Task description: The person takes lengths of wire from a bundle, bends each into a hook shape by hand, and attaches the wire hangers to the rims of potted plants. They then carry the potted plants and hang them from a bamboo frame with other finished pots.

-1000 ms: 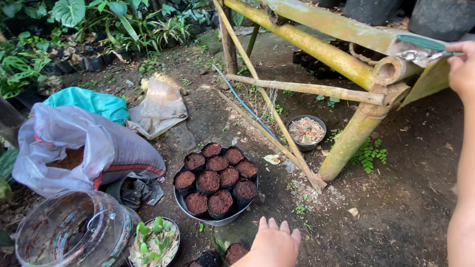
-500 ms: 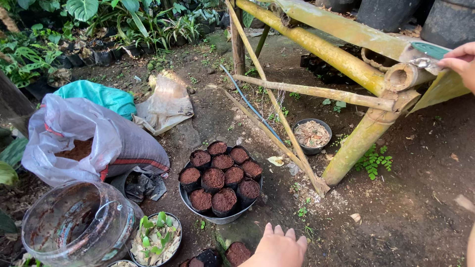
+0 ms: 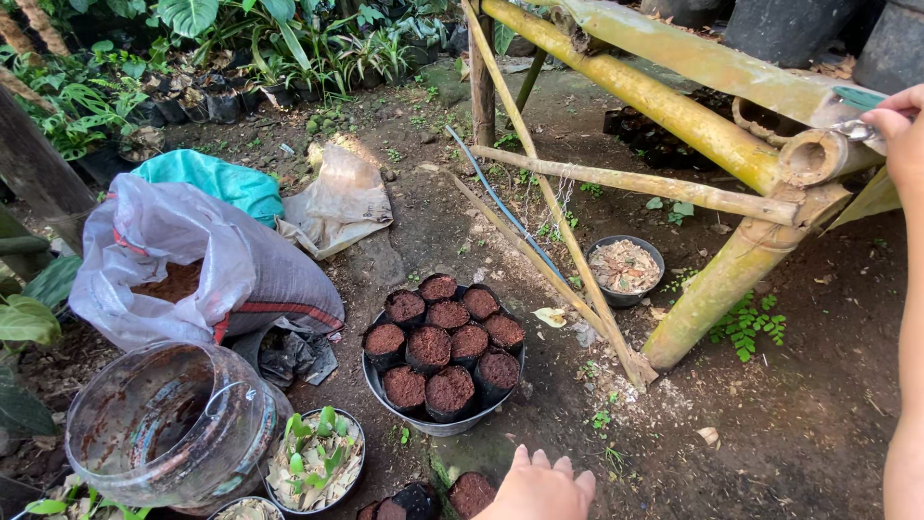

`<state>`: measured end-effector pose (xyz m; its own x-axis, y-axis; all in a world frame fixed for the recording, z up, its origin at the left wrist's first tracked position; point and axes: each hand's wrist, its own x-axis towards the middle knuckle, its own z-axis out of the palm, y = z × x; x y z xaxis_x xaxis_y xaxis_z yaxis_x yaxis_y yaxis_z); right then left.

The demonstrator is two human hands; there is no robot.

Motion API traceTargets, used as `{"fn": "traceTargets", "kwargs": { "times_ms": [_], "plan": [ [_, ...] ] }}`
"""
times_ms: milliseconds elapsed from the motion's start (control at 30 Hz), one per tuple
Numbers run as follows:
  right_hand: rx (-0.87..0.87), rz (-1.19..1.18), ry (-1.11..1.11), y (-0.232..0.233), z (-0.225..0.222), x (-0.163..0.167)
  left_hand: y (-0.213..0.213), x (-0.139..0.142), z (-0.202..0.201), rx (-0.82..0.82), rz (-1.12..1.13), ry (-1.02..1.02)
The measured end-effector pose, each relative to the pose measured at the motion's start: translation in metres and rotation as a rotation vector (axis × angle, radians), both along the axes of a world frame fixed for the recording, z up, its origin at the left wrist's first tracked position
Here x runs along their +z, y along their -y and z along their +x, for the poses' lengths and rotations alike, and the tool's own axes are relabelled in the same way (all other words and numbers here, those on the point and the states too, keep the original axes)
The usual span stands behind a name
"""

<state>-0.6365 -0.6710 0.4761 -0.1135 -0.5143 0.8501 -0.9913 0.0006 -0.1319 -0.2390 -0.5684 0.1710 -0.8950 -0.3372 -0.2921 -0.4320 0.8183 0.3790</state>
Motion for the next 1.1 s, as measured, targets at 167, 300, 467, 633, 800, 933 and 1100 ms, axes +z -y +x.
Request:
{"fn": "traceTargets", "kwargs": {
  "times_ms": [167,300,467,633,800,933,1100],
  "plan": [
    [0.025,-0.019,0.015,0.001,-0.003,-0.006,0.000,-0.001,0.006,0.003,0.007,0.017],
    [0.022,-0.040,-0.027,0.000,-0.004,-0.007,0.001,0.001,0.014,0.022,0.008,0.010],
    [0.070,-0.044,0.146,-0.016,-0.003,-0.020,0.003,0.001,0.016,-0.010,0.043,0.043],
    [0.135,-0.130,0.095,-0.046,0.013,-0.064,-0.013,-0.015,0.011,-0.053,-0.034,-0.001],
    [-0.176,0.028,-0.117,-0.117,0.057,-0.166,-0.031,-0.028,0.007,-0.153,0.004,0.074],
    [-0.212,0.171,-0.056,-0.192,0.117,-0.233,-0.081,-0.031,0.022,-0.183,-0.087,-0.038],
    [-0.174,0.427,0.046,-0.340,0.175,-0.267,-0.169,-0.035,0.027,-0.313,-0.118,-0.038]
  ]
}}
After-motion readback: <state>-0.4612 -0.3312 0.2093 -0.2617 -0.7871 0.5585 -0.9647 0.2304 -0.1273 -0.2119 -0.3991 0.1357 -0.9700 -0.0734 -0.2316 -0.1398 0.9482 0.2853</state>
